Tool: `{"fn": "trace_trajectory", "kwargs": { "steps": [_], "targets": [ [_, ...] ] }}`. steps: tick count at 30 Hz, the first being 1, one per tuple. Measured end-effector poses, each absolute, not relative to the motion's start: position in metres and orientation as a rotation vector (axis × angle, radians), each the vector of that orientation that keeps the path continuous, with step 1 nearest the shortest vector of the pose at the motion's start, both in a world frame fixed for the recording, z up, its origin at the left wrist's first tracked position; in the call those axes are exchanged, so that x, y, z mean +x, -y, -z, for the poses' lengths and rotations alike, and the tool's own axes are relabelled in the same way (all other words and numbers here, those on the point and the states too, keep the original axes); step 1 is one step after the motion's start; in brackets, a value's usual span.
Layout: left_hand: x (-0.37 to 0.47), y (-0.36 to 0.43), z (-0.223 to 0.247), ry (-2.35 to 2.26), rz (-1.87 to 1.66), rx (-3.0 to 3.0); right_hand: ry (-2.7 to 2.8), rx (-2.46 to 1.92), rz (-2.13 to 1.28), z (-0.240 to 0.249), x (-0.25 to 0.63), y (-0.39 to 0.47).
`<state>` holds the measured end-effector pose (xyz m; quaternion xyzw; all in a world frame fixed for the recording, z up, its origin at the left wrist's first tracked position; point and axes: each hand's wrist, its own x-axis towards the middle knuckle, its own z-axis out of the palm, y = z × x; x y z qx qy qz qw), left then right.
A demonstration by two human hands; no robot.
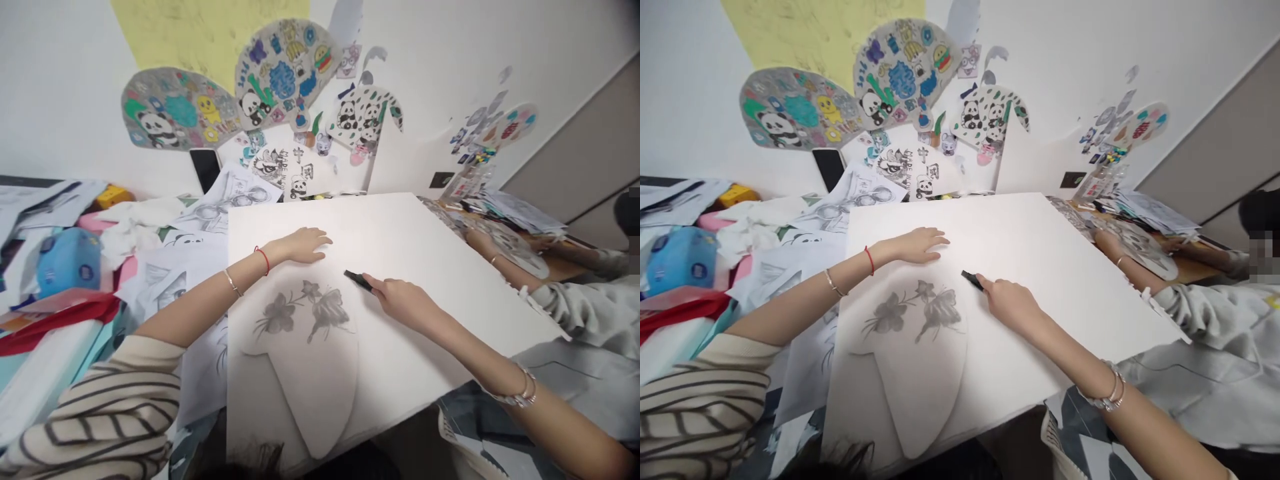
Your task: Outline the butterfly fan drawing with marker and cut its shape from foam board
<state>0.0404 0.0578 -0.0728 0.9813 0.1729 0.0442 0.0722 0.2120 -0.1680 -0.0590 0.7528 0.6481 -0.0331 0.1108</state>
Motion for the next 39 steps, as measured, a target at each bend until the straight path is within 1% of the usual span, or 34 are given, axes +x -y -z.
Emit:
{"fn": "trace_trajectory", "kwargs": {
  "steps": [5,8,10,15,21,28,39],
  "targets": [
    [0.045,-0.078,0.099,-0.690,0.060,2.963,-1.852,2.250,0.189,0.040,0.213,0.155],
    [0.053,-0.098,0.104,-0.791,0.083,2.952,-1.845,2.292,0.248,0.031,0.218,0.149],
    [0.059,-0.110,0.102,-0.812,0.099,2.948,-1.821,2.333,0.215,0.030,0.222,0.142],
    [0.077,-0.130,0.092,-0.820,0.231,2.936,-1.797,2.365,0.061,0.046,0.221,0.114],
    [0.090,-0.136,0.088,-0.879,0.324,2.931,-1.765,2.324,-0.110,0.073,0.201,0.091],
    [0.088,-0.137,0.092,-0.941,0.323,2.940,-1.757,2.256,-0.170,0.085,0.179,0.090],
    [0.103,-0.104,0.108,-1.139,0.125,2.929,-1.789,2.227,-0.081,0.070,0.171,0.097]
  ]
}}
